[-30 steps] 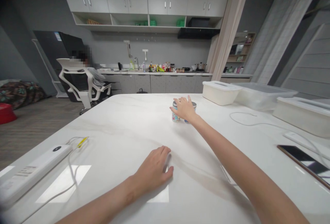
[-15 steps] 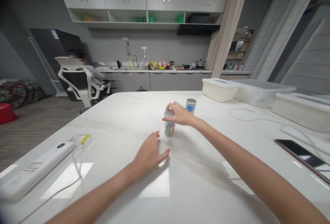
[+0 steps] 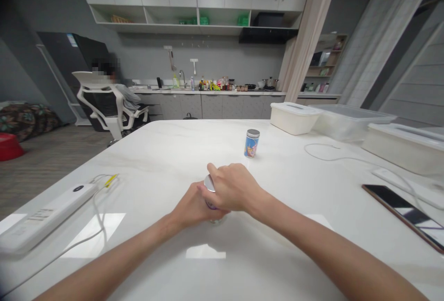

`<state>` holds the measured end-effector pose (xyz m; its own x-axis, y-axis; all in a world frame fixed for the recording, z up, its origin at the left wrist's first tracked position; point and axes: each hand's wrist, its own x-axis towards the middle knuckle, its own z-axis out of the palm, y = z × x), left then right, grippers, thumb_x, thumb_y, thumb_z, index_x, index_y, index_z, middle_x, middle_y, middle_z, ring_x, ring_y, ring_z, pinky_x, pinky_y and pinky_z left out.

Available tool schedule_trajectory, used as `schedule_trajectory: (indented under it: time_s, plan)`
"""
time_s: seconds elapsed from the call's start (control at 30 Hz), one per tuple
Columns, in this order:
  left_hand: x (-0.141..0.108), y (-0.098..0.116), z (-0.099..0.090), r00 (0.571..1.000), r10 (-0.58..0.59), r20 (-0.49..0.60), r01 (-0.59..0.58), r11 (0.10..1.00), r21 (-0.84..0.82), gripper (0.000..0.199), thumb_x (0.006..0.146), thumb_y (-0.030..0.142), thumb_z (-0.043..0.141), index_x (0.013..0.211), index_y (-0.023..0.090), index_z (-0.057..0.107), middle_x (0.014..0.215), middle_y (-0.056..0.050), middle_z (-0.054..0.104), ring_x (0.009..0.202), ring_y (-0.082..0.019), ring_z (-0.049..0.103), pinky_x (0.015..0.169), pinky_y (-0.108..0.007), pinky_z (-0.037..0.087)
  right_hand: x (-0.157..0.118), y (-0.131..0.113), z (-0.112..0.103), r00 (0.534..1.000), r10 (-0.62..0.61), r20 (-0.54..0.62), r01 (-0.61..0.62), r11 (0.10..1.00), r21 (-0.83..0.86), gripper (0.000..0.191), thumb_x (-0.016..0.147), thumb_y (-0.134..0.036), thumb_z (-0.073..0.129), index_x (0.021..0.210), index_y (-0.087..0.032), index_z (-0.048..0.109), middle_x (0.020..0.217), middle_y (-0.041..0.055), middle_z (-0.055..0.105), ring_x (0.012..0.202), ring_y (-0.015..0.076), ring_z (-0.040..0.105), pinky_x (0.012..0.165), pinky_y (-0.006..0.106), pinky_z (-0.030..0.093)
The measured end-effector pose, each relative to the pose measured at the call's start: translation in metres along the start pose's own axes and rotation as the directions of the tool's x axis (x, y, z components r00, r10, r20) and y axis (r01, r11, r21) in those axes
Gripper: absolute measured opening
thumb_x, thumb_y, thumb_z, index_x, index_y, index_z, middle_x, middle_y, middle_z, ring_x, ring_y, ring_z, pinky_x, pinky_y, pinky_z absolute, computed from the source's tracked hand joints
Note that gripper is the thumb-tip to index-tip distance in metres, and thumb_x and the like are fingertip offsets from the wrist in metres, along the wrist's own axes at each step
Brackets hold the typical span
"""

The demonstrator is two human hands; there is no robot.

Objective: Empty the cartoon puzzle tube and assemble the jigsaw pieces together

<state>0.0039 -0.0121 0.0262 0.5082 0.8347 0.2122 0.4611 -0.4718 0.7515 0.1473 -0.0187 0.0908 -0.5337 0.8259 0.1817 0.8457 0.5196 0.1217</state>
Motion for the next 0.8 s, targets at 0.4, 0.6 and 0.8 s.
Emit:
schedule_trajectory:
  time_s: [0.4, 0.6, 0.8]
  plan:
    - [0.000, -0.007, -0.011, 0.896, 0.165, 0.412, -0.032, 0.950, -0.309, 0.038, 0.056, 0.038, 0.084, 0.076, 0.017, 0.060, 0.073, 0.002, 0.062, 0.074, -0.017, 0.059, 0.065, -0.026, 0.046, -0.009, 0.027, 0.008, 0.813, -0.534, -0.232, 0.576, 0.795, 0.190, 0.041, 0.087, -0.058, 0.033, 0.073, -0.021, 0.045, 0.055, -0.0016, 0.051, 0.044, 0.0115, 0.035, 0.046, 0.026, 0.020]
    - [0.001, -0.002, -0.016, 0.873, 0.165, 0.459, -0.037, 0.961, -0.275, 0.038, 0.056, 0.034, 0.085, 0.079, 0.019, 0.058, 0.075, 0.004, 0.060, 0.070, -0.013, 0.056, 0.063, -0.024, 0.043, -0.015, 0.044, -0.010, 0.704, -0.458, -0.542, 0.595, 0.798, 0.098, 0.046, 0.092, -0.061, 0.029, 0.092, -0.020, 0.050, 0.055, -0.0040, 0.049, 0.044, 0.0124, 0.040, 0.047, 0.027, 0.029]
    - [0.000, -0.002, -0.012, 0.885, 0.306, 0.351, -0.227, 0.941, -0.249, 0.037, 0.060, 0.036, 0.084, 0.080, 0.020, 0.057, 0.077, 0.004, 0.061, 0.071, -0.013, 0.057, 0.066, -0.024, 0.043, -0.007, 0.058, 0.002, 0.820, -0.126, -0.559, 0.330, 0.901, 0.282, 0.046, 0.097, -0.058, 0.024, 0.114, -0.020, 0.044, 0.062, -0.0026, 0.054, 0.048, 0.0150, 0.047, 0.048, 0.028, 0.033]
